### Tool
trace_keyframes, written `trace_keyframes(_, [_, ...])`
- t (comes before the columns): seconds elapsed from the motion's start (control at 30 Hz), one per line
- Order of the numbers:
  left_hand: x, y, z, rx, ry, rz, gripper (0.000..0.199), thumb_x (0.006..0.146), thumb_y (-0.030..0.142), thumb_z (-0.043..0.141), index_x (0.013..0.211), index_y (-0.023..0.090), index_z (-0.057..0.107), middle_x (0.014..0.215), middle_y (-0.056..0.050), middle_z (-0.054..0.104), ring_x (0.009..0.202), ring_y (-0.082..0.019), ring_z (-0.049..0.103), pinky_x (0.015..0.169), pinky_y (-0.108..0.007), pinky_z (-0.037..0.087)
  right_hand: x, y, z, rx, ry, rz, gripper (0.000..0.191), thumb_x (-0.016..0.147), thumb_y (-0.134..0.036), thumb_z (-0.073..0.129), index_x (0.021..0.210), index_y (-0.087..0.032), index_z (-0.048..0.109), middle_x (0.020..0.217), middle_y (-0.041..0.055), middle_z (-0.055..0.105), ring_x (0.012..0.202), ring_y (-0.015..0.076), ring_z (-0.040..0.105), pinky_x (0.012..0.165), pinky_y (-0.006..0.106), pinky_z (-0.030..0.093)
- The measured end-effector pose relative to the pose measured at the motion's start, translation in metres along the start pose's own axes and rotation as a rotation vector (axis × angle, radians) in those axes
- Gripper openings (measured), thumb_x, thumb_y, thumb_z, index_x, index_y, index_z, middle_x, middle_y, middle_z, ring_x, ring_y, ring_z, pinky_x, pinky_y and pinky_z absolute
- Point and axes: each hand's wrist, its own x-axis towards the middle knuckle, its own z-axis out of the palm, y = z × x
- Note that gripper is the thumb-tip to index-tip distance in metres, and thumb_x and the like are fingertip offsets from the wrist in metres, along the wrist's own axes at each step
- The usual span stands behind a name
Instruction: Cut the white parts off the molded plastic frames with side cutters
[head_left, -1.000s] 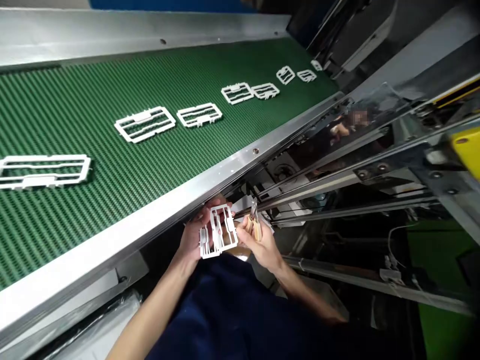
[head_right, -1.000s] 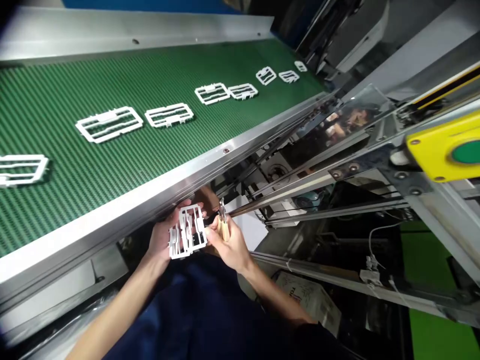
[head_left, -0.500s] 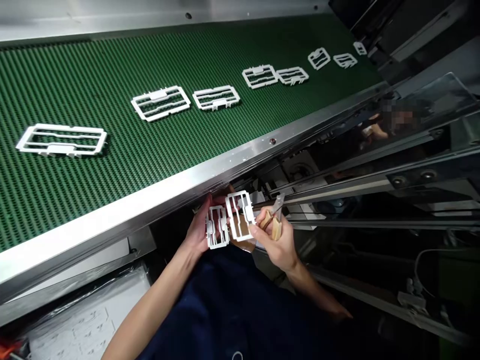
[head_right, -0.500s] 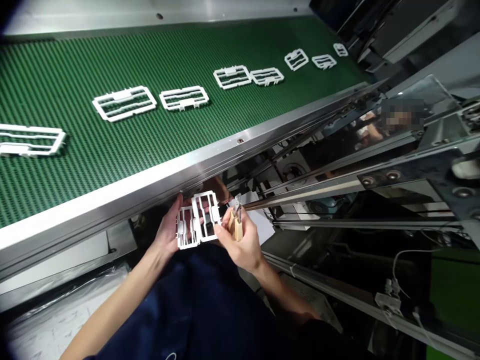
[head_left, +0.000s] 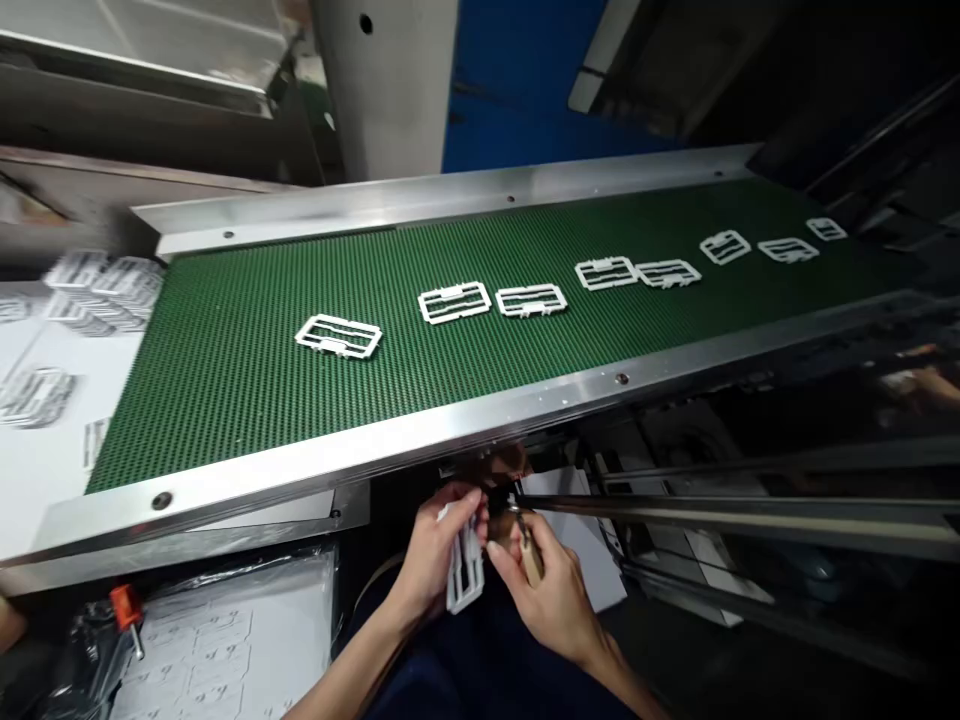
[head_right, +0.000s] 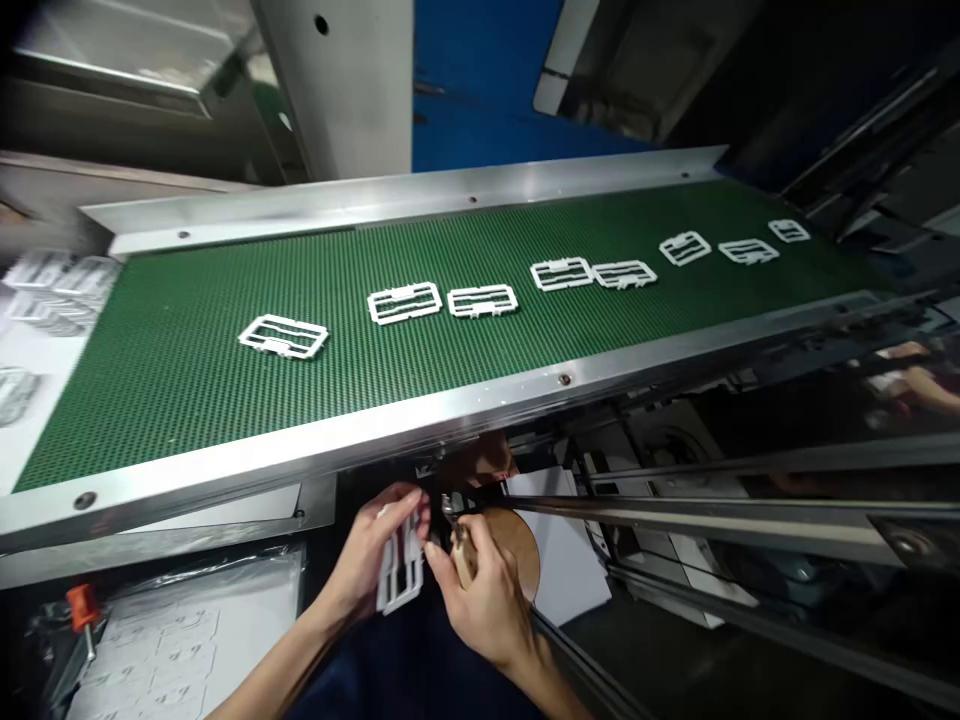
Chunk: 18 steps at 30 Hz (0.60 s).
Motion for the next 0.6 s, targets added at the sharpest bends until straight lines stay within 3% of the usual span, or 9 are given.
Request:
trace_keyframes(0.1, [-0.047,0.063,-0.017,0.410,-0.041,0.178,0.017,0.080,0.036,0.063,0.073,0.020,0.065,0.068,-0.003,0.060,0.059,-0.014,0.054,0.056,-0.024,0.045,0.004,0.005,-0.010,0.003,0.098,-0.020,0.015,0.085,-0.033,0.053,0.084,-0.020,0.046,0.068,-0.0004,0.055,0.062,0.0129,0.057,0.061,0.023,0.046])
trace_keyframes(0.17, [-0.072,0.116,-0.026,0.707,0.124,0.453,0.012,0.079,0.037,0.063,0.077,0.027,0.069,0.084,-0.002,0.065,0.082,-0.021,0.059,0.069,-0.027,0.049,0.008,0.008,-0.013,-0.006,0.107,-0.037,0.014,0.085,-0.032,0.052,0.084,-0.020,0.046,0.070,-0.0003,0.055,0.064,0.0126,0.057,0.063,0.023,0.046])
trace_keyframes(0.23, [-0.075,0.168,-0.033,1.097,0.221,0.685,0.015,0.077,0.041,0.064,0.086,0.031,0.070,0.089,0.001,0.066,0.083,-0.023,0.059,0.069,-0.030,0.049,0.011,0.010,-0.014,-0.024,0.064,-0.048,0.013,0.085,-0.032,0.052,0.087,-0.021,0.046,0.072,-0.0001,0.056,0.067,0.0134,0.058,0.063,0.023,0.046])
trace_keyframes(0.3, [-0.051,0.209,-0.038,1.474,0.224,0.866,0.029,0.078,0.048,0.059,0.097,0.028,0.069,0.094,0.001,0.065,0.075,-0.022,0.058,0.071,-0.032,0.046,0.012,0.009,-0.012,-0.022,0.011,-0.081,0.013,0.086,-0.032,0.051,0.091,-0.021,0.047,0.073,0.0001,0.057,0.068,0.0140,0.059,0.064,0.023,0.046])
trace_keyframes(0.4, [0.011,0.244,-0.048,1.959,0.084,0.694,0.050,0.084,0.045,0.053,0.125,0.018,0.054,0.127,-0.005,0.050,0.090,-0.024,0.057,0.084,-0.037,0.041,0.011,0.007,-0.007,0.034,-0.041,-0.131,0.011,0.087,-0.030,0.049,0.093,-0.021,0.046,0.073,-0.0003,0.058,0.065,0.0126,0.059,0.063,0.022,0.046])
trace_keyframes(0.43, [0.030,0.249,-0.052,2.012,0.010,0.589,0.055,0.085,0.043,0.051,0.132,0.014,0.046,0.132,-0.008,0.046,0.098,-0.025,0.056,0.087,-0.035,0.040,0.010,0.007,-0.005,0.048,-0.048,-0.139,0.011,0.087,-0.029,0.048,0.094,-0.021,0.045,0.073,-0.0004,0.058,0.064,0.0121,0.059,0.063,0.022,0.046])
trace_keyframes(0.5, [0.059,0.250,-0.062,2.049,-0.054,0.487,0.056,0.082,0.041,0.056,0.129,0.013,0.049,0.129,-0.011,0.049,0.097,-0.026,0.058,0.081,-0.030,0.043,0.008,0.009,-0.003,0.057,-0.043,-0.136,0.012,0.087,-0.029,0.049,0.094,-0.021,0.045,0.073,-0.0003,0.058,0.065,0.0120,0.059,0.063,0.022,0.047])
trace_keyframes(0.6, [0.072,0.241,-0.071,2.119,0.008,0.499,0.042,0.085,0.035,0.050,0.124,0.019,0.055,0.127,-0.011,0.052,0.091,-0.029,0.060,0.074,-0.033,0.045,0.005,0.014,-0.003,0.083,-0.014,-0.089,0.014,0.087,-0.030,0.050,0.096,-0.020,0.046,0.075,0.0006,0.058,0.067,0.0125,0.060,0.063,0.021,0.048])
